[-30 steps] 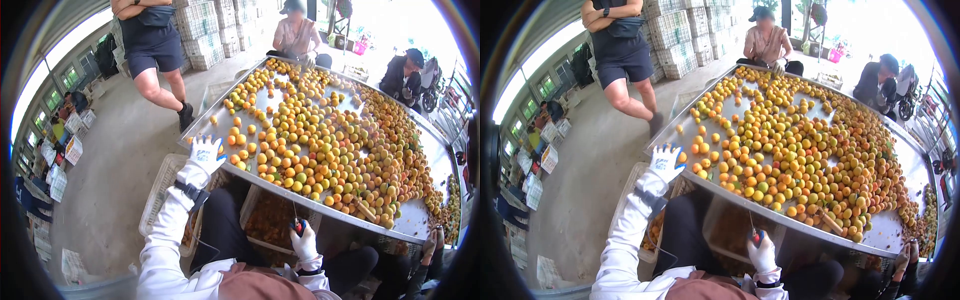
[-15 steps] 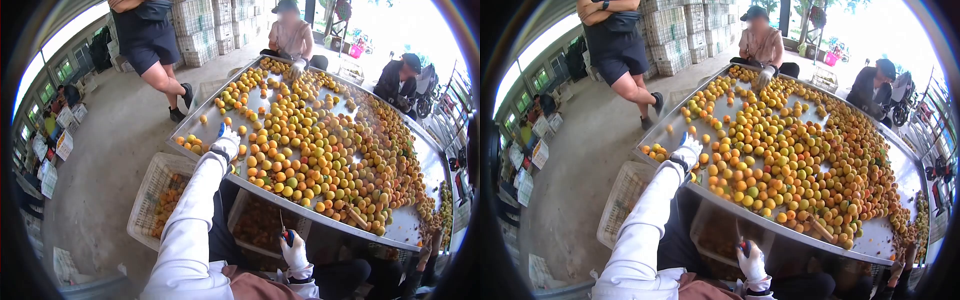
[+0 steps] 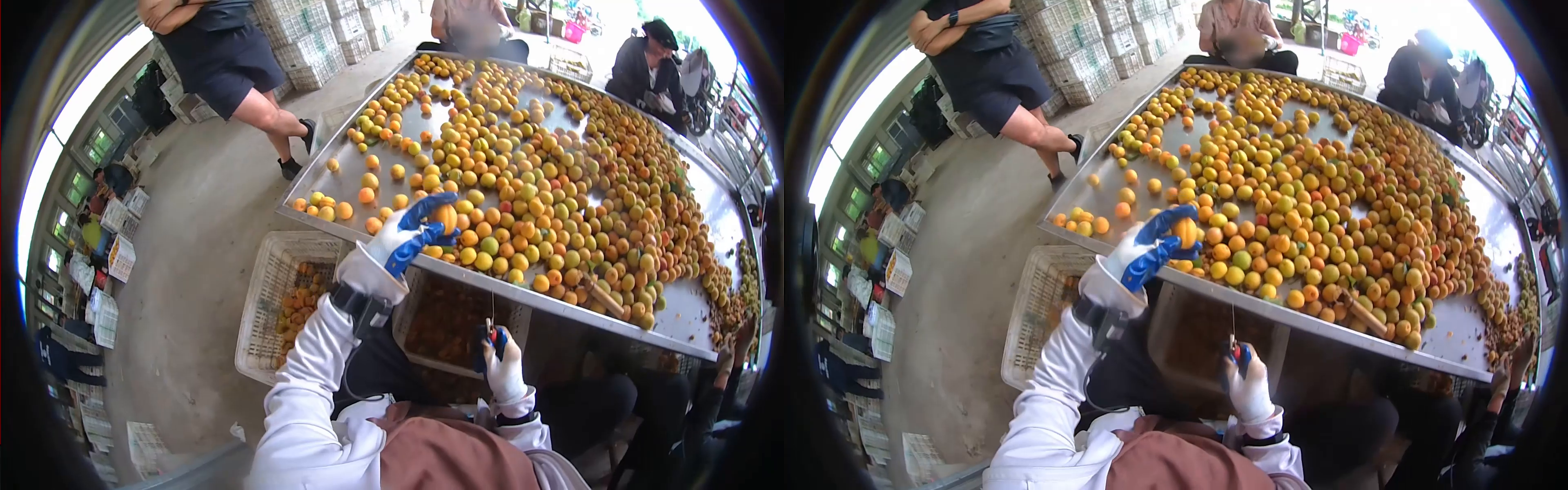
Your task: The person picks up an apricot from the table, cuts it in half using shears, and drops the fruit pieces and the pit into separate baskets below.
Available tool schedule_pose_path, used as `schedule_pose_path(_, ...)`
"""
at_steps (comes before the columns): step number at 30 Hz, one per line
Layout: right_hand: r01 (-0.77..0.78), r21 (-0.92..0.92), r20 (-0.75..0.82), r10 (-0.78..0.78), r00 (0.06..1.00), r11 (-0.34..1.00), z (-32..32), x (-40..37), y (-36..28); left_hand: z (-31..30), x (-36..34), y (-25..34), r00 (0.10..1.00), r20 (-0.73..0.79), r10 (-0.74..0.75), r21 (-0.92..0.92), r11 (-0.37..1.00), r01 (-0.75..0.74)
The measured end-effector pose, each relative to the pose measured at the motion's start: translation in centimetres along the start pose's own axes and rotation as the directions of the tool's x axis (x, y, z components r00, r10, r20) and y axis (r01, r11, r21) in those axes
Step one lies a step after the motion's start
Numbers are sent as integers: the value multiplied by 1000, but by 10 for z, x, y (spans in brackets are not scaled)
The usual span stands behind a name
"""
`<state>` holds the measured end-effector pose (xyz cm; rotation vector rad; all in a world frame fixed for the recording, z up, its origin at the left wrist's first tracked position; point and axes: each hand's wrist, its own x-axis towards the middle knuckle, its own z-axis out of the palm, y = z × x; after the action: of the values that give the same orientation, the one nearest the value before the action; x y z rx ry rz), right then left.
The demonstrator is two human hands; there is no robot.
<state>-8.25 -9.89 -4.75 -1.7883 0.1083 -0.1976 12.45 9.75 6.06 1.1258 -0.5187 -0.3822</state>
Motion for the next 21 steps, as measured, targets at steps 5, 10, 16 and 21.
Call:
schedule_pose_path(5, -3, 98, -35, 6, 999, 995, -8, -9, -13, 41, -33, -34, 994, 64, -92, -126, 987, 99)
schedule_pose_path(10, 106, 27, -60, -105, 993, 994, -12, -14, -20, 69, -43, -56, 983, 32, -183, -186, 965, 185)
schedule_pose_path(16, 126, -26, -78, -127, 989, 992, -17, -16, -22, 83, -44, -52, 978, 105, -183, -164, 966, 198)
schedule_pose_path(21, 176, -15, -96, -177, 980, 984, -16, -18, -24, 81, -39, -56, 979, 71, -193, -110, 974, 200)
